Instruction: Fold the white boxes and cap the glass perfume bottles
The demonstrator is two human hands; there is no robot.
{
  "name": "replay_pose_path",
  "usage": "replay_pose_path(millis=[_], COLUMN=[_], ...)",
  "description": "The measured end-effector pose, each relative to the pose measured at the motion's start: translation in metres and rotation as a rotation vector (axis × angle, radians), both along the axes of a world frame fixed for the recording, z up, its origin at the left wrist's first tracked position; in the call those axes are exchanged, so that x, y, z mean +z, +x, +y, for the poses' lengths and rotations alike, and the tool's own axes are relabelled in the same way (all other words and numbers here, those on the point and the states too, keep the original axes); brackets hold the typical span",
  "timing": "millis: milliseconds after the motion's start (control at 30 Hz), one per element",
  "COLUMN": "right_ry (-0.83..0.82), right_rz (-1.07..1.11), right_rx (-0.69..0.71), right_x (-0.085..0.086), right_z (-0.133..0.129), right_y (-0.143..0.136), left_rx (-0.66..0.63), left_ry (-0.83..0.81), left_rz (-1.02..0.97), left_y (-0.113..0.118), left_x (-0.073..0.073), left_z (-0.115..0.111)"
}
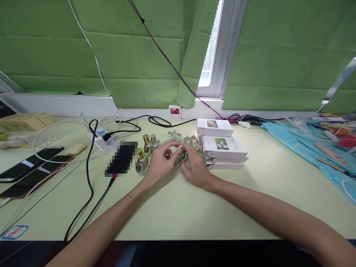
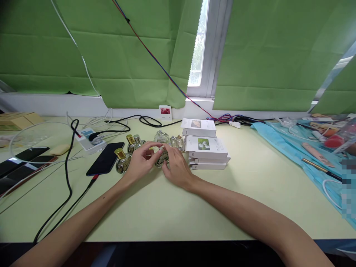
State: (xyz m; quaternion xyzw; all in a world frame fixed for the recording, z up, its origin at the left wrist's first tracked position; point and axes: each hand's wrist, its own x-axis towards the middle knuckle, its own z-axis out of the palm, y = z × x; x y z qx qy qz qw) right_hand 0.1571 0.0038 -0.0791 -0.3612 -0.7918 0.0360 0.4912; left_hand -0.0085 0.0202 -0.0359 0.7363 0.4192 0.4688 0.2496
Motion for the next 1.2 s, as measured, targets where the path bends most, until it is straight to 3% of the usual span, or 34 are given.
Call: replay_pose_path(millis=[400,1200], right_ry=[-0.005,0.016], right_rz=[0.005,-0.014], right_rx=[0.015,0.033], right_x=[-0.001,0.003], right_z=[0.001,0.0], right_y=[0.0,0.001], left_rx=[0.031,-0.016], left_ry=[-0.013,0.165], left_rz=[0.286,0.386], left_y=[-0.01,-0.015], left_x=[0.005,0.004], left_z=[0.001,0.003])
